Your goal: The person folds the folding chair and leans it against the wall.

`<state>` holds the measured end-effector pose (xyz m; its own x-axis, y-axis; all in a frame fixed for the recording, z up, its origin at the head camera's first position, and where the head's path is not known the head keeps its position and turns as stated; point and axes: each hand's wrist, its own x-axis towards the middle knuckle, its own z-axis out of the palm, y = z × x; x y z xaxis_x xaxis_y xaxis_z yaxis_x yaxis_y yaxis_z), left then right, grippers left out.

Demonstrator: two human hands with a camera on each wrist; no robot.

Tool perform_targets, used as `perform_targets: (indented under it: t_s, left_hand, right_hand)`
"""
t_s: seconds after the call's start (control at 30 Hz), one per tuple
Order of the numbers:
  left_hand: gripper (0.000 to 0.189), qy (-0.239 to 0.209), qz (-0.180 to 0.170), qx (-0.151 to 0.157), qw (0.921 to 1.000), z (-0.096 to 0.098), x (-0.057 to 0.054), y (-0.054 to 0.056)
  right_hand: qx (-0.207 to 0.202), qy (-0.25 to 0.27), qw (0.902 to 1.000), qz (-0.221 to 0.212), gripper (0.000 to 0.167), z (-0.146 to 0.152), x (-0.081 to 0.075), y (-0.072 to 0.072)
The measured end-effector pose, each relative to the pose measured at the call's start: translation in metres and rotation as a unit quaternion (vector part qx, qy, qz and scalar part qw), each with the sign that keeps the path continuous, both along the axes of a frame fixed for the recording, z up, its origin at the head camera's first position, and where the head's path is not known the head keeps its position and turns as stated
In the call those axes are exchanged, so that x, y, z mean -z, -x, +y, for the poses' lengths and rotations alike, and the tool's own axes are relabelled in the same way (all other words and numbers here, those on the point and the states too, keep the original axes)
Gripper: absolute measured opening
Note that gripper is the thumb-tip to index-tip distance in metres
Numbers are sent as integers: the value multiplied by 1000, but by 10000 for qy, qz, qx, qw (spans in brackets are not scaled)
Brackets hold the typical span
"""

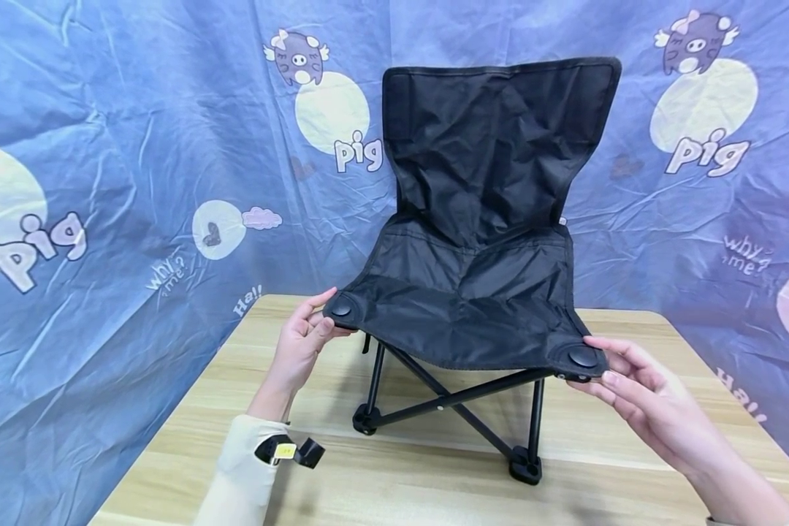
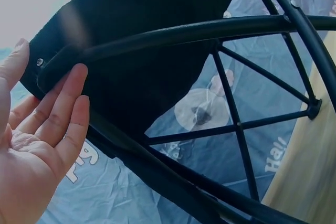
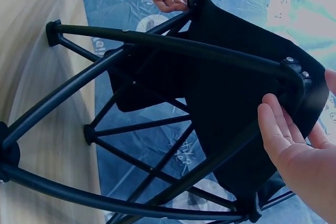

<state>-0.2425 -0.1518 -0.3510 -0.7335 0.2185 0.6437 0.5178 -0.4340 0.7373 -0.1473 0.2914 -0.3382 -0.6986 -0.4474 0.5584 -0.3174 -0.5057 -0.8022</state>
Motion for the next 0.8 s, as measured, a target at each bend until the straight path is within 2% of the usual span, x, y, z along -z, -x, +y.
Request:
perform_targets:
  t_s: [0.27,0.53,0.67,0.8]
  left_hand:
    - [53,-110,83,25,9999,5,-4,0]
    - [61,-73,151,8,9999,6,-10,1]
    - [58,-85,107,-12,9999,7,-12,1]
    - [64,-52,43,-25,10000,9,-16,1]
  right_hand:
    - [-165,99,9995,238,51,-2,-5,4]
    - [-252,74,9992,292,51,-4,-12,8]
    - [-227,53,9994,274,50,-4,-14,11]
    - [-292,149,9992,209,50,-4,-17,12]
